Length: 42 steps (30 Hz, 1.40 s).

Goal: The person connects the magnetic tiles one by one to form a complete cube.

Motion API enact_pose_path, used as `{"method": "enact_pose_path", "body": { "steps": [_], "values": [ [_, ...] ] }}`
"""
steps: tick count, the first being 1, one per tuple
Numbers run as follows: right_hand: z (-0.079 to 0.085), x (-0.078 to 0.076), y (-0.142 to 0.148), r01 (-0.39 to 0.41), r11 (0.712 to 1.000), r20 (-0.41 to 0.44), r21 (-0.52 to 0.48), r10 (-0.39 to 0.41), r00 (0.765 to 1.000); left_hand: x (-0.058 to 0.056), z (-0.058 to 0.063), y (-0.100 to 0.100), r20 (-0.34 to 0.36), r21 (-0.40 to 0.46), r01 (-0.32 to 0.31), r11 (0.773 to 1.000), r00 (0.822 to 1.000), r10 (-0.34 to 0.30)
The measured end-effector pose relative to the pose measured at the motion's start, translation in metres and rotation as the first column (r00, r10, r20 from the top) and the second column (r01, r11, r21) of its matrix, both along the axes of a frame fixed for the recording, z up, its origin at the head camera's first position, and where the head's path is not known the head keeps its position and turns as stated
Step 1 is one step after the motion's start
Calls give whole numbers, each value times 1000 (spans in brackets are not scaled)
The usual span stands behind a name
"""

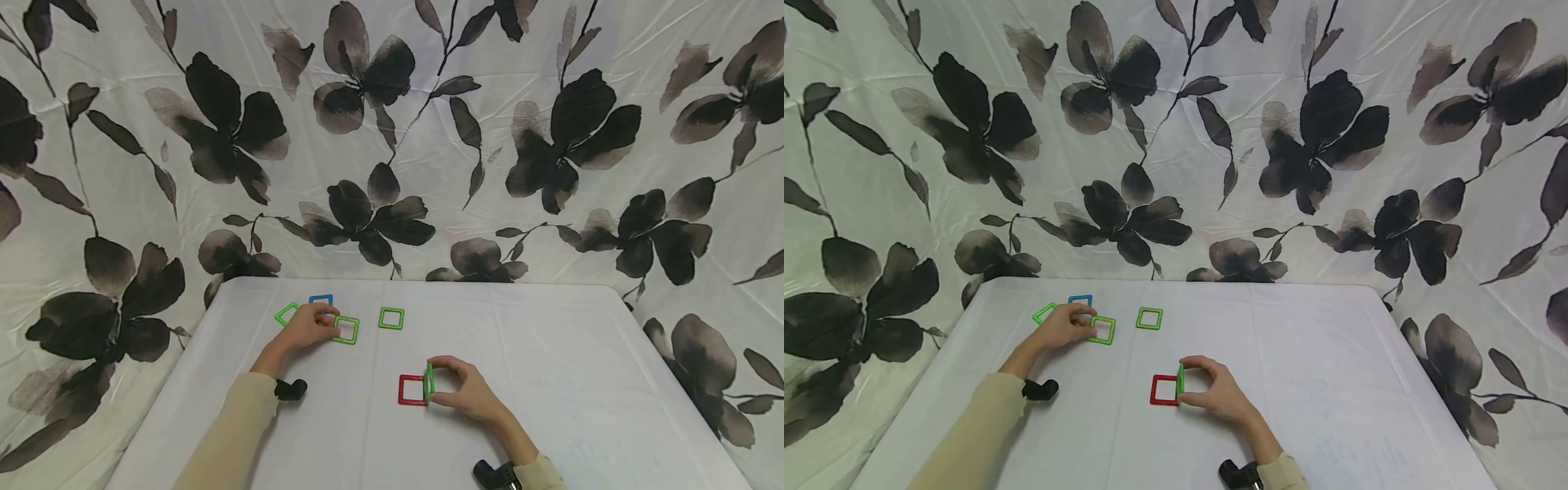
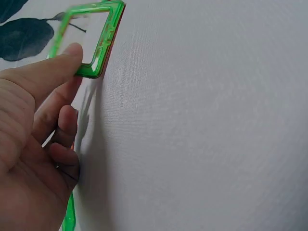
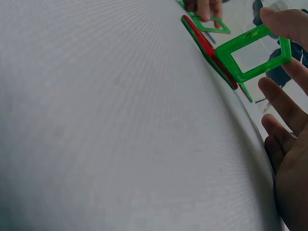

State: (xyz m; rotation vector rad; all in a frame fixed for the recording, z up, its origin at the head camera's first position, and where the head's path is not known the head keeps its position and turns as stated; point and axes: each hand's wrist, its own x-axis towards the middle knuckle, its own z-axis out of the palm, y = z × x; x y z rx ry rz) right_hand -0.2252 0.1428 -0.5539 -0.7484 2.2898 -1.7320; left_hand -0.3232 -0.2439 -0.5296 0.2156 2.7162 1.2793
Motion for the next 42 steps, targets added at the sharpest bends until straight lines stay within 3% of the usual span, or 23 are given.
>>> {"method": "enact_pose_path", "body": {
  "steps": [8, 15, 23, 29, 36, 42],
  "values": [
    [-1, 0, 1, 3, 1000, -12, 2, -3, 1000, 7, -1, 5, -11, 133, -55, 990, 998, 57],
    [1, -1, 1, 15, 1000, 11, -5, -15, 1000, 18, -1, 23, -42, 192, -40, 981, 998, 49],
    [10, 3, -2, 8, 1000, 8, -19, -8, 1000, 32, -4, 47, -59, 324, 32, 945, 998, -14],
    [36, 13, -6, -5, 1000, 28, -24, 5, 1000, 43, -1, 63, -50, 334, 31, 942, 999, -15],
    [36, 15, -7, -1, 1000, 21, -19, 1, 1000, 55, -5, 82, -34, 346, 58, 936, 998, -49],
    [34, 14, -7, 3, 1000, 18, -23, -2, 1000, 65, 4, 97, -44, 366, 74, 928, 997, -62]
  ]
}}
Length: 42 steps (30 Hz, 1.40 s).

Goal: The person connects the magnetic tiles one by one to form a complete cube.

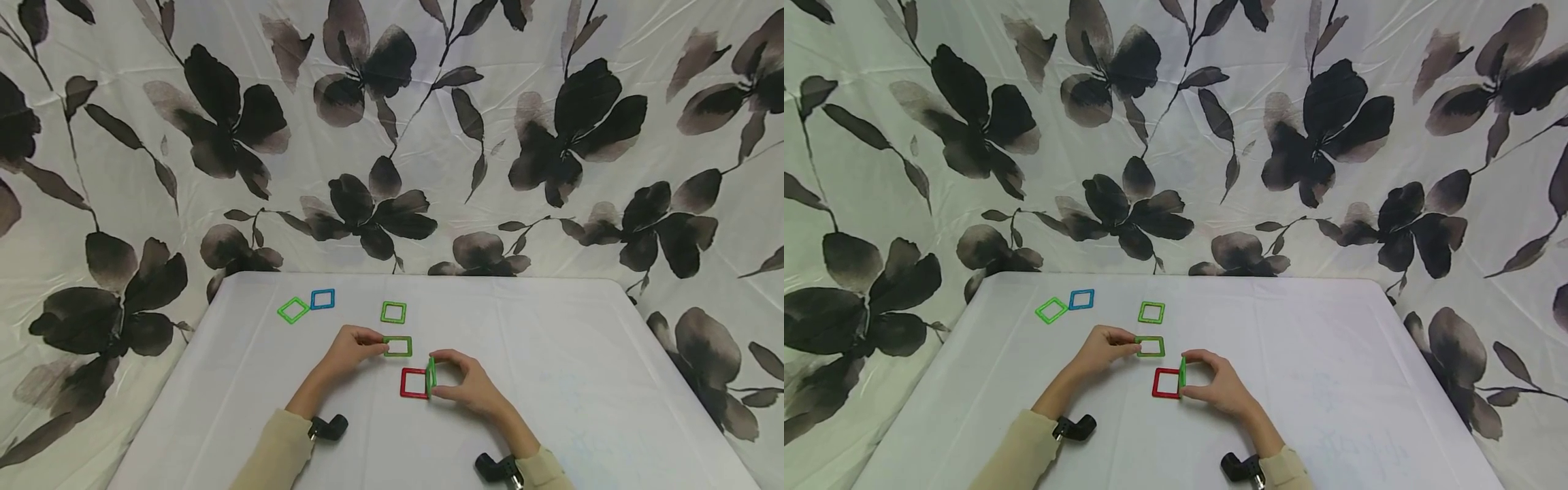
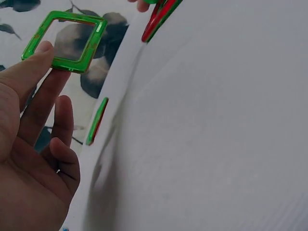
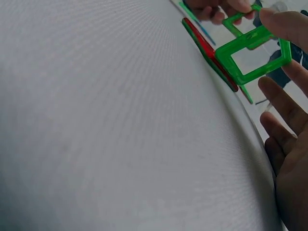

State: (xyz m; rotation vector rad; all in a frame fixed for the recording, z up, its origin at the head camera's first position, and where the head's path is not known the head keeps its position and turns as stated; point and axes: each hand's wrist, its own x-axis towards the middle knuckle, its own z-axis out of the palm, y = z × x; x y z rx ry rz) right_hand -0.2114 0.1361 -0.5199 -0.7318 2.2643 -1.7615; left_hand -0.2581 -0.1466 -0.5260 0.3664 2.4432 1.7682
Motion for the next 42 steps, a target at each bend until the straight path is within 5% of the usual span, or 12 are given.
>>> {"method": "enact_pose_path", "body": {
  "steps": [7, 22, 30, 42],
  "values": [
    [3, 0, 0, -6, 1000, 23, 6, 6, 1000, -2, -15, 8, -5, -8, 52, 999, 999, -52],
    [2, -1, 1, -15, 1000, 17, -1, 15, 1000, 0, -19, 21, -7, -80, 78, 994, 997, -78],
    [-29, -12, 3, 7, 1000, -5, -5, -7, 1000, 0, -19, 22, -32, -63, 88, 994, 995, -90],
    [-32, -13, 5, 7, 1000, 9, 1, -7, 1000, -1, -18, 24, -18, -85, 87, 993, 996, -88]
  ]
}}
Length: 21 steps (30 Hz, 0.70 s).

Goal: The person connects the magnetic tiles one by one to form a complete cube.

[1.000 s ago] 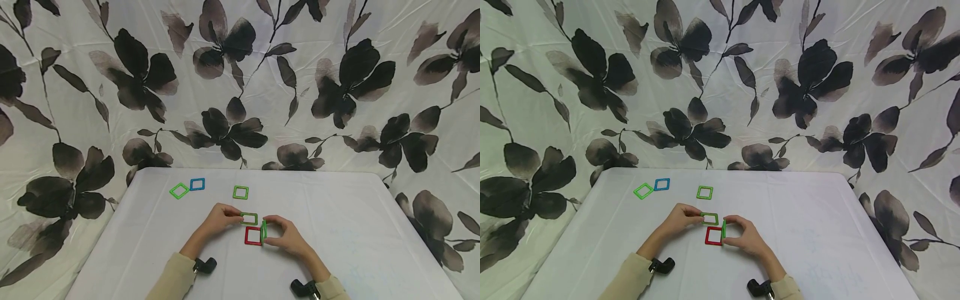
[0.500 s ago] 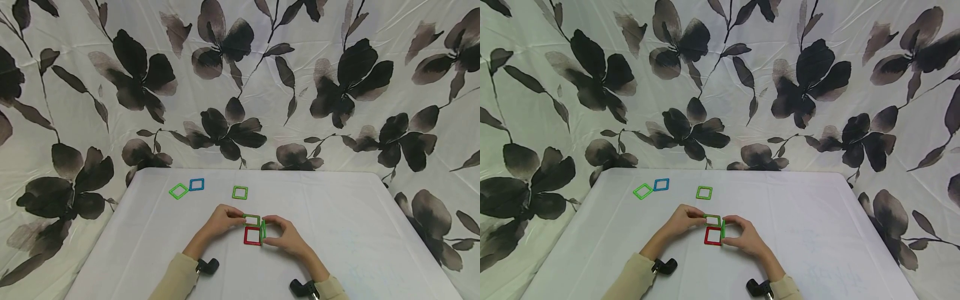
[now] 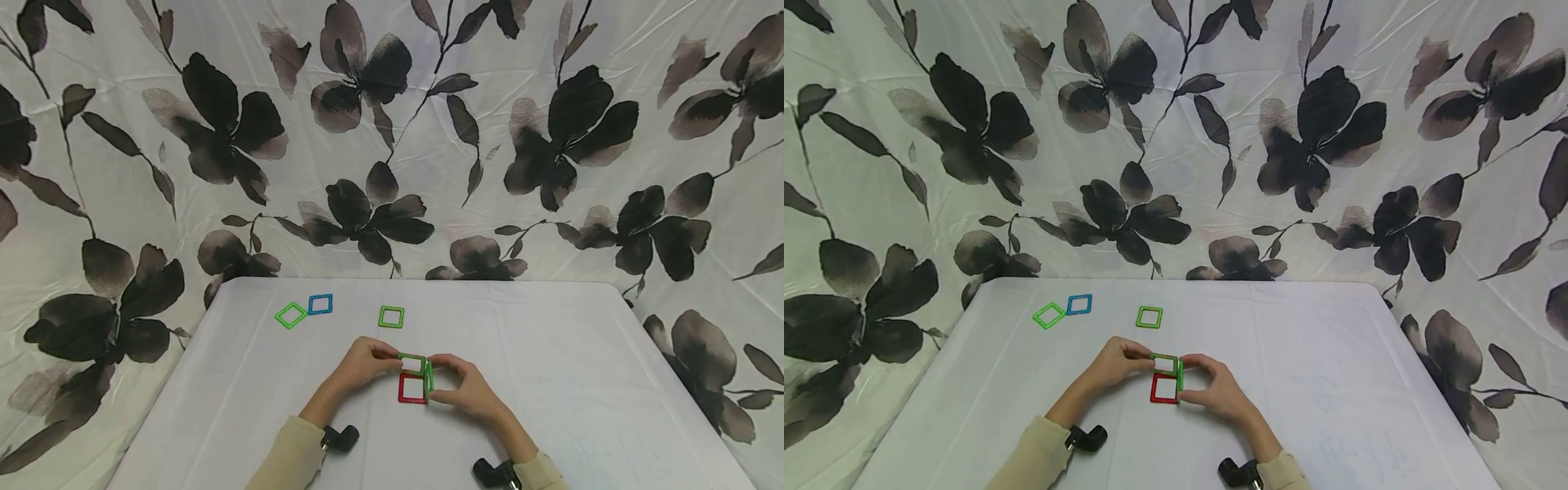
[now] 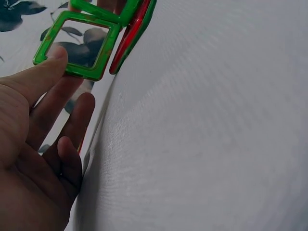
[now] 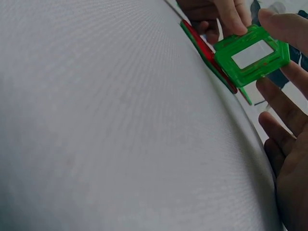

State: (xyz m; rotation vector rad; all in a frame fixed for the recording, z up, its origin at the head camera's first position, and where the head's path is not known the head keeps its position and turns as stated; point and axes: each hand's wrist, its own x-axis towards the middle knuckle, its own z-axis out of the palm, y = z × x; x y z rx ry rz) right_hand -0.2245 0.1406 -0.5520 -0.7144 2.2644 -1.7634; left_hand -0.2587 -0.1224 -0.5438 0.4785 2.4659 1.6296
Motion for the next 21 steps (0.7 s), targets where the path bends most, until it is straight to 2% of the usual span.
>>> {"method": "enact_pose_path", "body": {
  "steps": [17, 20, 21],
  "values": [
    [-2, 0, -1, 0, 1000, -42, 25, 1, 999, 4, 0, 2, -22, -23, 19, 1000, 1000, -19],
    [3, 2, -2, -2, 1000, -44, 17, 3, 999, 5, 2, 3, -14, -20, 15, 1000, 1000, -15],
    [9, 4, -3, -4, 1000, -40, 15, 4, 999, 7, 7, 4, -16, -18, 17, 1000, 1000, -17]
  ]
}}
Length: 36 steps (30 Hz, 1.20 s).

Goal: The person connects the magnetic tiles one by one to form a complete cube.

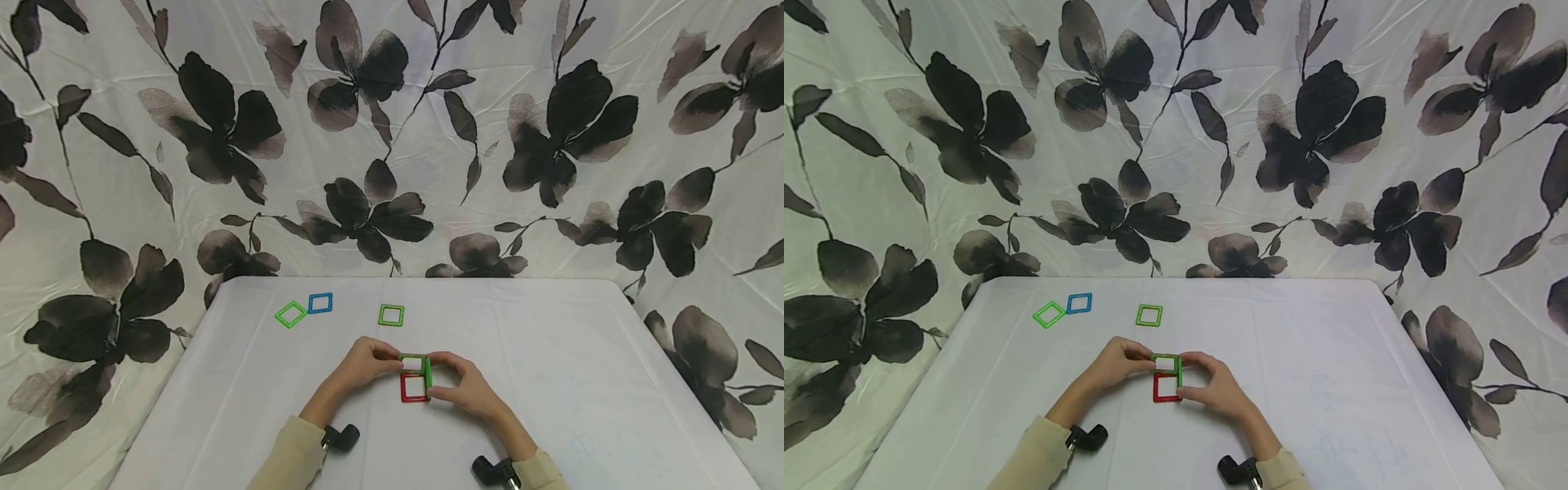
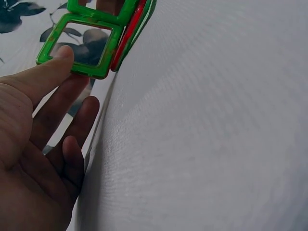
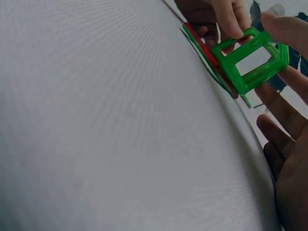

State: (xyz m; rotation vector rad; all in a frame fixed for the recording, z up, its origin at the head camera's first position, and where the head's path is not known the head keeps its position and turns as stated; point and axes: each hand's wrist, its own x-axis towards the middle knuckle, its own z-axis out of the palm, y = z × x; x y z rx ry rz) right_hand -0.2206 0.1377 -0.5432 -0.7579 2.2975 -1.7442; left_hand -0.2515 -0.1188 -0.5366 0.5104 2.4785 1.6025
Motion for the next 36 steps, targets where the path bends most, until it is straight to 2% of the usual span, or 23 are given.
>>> {"method": "enact_pose_path", "body": {
  "steps": [5, 8, 12, 19, 24, 30, 36],
  "values": [
    [27, 10, -3, -10, 1000, 17, -9, 10, 1000, 1, 2, 0, -3, -14, 14, 1000, 1000, -14],
    [28, 11, -3, -21, 1000, 9, -15, 21, 1000, -2, -5, -2, -9, -4, 30, 1000, 1000, -30],
    [29, 10, -2, -36, 999, 8, -21, 36, 999, -2, -4, -3, 7, 1, 50, 999, 999, -50],
    [27, 9, -1, -93, 993, 66, -74, 98, 993, 0, -2, -1, 46, -8, 83, 996, 995, -83],
    [26, 8, 0, -102, 993, 67, -62, 106, 992, 0, -2, -1, 75, -8, 115, 993, 991, -115],
    [27, 4, -2, -113, 992, 50, -48, 115, 992, -4, -1, -6, 48, -30, 147, 989, 988, -145],
    [8, 3, 2, -80, 996, 12, 25, 80, 997, -2, -6, -5, 42, -82, 173, 981, 984, -170]
  ]
}}
